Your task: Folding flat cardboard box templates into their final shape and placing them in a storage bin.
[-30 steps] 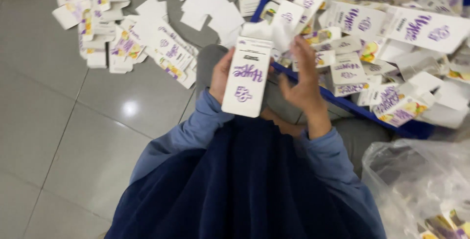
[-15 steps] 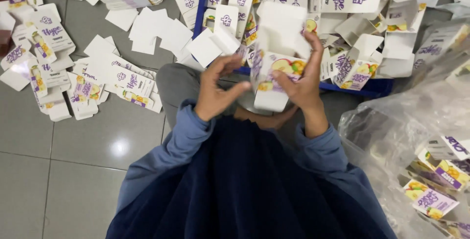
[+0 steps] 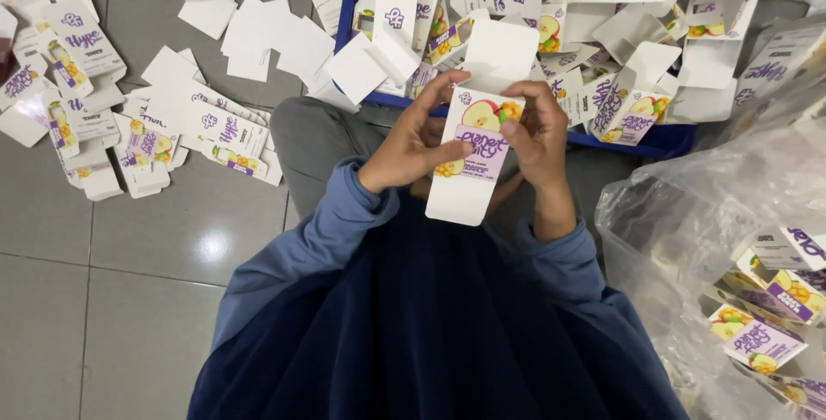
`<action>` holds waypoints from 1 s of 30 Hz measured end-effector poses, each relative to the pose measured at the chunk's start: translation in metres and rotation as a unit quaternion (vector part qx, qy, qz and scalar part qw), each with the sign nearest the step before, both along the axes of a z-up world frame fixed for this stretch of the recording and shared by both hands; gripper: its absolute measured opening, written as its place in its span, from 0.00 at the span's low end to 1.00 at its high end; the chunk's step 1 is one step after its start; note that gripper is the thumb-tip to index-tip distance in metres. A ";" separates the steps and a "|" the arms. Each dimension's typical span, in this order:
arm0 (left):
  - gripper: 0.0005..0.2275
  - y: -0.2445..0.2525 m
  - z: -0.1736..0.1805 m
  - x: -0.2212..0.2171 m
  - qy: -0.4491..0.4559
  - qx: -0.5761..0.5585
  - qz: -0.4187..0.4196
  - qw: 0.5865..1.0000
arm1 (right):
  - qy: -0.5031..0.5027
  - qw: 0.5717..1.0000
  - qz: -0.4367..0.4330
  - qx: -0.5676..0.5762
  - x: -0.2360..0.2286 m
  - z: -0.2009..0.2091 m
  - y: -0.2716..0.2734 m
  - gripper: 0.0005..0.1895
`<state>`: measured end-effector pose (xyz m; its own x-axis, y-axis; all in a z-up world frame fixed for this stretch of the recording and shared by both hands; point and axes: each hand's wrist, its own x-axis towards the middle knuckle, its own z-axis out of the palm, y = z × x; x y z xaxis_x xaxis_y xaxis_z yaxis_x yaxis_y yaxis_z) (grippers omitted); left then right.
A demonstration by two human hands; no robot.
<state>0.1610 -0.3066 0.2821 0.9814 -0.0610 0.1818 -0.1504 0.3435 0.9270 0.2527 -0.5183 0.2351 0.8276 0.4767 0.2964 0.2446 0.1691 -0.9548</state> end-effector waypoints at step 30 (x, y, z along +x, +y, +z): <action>0.18 -0.010 -0.006 0.004 -0.067 0.174 0.178 0.966 | -0.019 0.999 -0.028 -0.022 -0.020 0.003 0.017 0.18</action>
